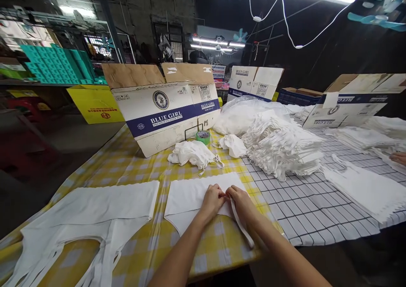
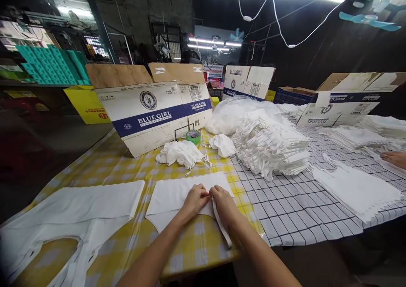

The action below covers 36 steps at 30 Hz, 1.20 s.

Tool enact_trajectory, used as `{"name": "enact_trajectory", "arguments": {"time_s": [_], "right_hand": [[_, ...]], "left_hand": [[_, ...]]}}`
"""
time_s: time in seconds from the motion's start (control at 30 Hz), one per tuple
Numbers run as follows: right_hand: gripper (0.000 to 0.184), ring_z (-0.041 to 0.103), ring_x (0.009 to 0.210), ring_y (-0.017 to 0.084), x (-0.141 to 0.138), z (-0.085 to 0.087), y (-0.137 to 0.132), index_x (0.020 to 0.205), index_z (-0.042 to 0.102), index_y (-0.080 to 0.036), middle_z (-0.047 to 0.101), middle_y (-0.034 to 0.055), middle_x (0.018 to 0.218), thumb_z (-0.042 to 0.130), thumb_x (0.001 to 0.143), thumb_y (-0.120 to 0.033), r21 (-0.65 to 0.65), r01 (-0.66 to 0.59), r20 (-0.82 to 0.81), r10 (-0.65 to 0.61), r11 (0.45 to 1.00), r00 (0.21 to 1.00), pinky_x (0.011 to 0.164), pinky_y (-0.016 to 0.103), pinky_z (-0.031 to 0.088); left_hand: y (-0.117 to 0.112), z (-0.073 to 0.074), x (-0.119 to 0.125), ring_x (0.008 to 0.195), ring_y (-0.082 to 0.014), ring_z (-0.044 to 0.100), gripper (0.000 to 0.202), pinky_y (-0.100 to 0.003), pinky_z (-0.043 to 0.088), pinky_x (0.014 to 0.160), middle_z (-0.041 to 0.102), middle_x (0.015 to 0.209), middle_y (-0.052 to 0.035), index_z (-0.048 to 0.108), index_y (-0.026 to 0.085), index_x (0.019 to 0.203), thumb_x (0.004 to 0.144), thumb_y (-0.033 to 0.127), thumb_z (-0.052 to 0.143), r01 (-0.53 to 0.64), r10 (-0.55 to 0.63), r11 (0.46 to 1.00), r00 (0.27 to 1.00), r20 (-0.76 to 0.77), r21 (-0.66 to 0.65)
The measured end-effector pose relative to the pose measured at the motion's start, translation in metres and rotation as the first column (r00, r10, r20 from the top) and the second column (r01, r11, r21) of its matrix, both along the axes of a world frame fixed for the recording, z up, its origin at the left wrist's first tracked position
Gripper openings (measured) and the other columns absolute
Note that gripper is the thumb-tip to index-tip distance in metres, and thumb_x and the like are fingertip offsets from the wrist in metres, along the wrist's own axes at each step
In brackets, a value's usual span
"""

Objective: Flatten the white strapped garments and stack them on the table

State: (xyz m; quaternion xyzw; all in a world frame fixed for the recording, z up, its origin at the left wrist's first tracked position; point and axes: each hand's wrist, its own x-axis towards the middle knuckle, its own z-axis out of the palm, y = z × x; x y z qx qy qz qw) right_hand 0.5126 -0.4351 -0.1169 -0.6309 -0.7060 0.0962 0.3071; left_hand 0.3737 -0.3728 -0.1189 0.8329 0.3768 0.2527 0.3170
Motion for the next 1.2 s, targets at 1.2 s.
{"name": "enact_trajectory", "arguments": {"time_s": [1.2], "right_hand": [[0.044, 0.054, 0.061, 0.014, 0.026, 0.01, -0.127, 0.108, 0.061, -0.017, 0.056, -0.0013, 0.055, 0.064, 0.073, -0.044, -0.365, -0.037, -0.89, -0.337, 0.93, 0.309, 0.064, 0.027, 0.042]], "left_hand": [[-0.006, 0.008, -0.034, 0.104, -0.0214, 0.049, 0.047, -0.031, 0.038, 0.093, 0.056, 0.112, -0.0035, 0.063, 0.023, 0.108, 0.061, 0.02, 0.06, 0.255, -0.254, 0.964, 0.967, 0.026, -0.08]]}}
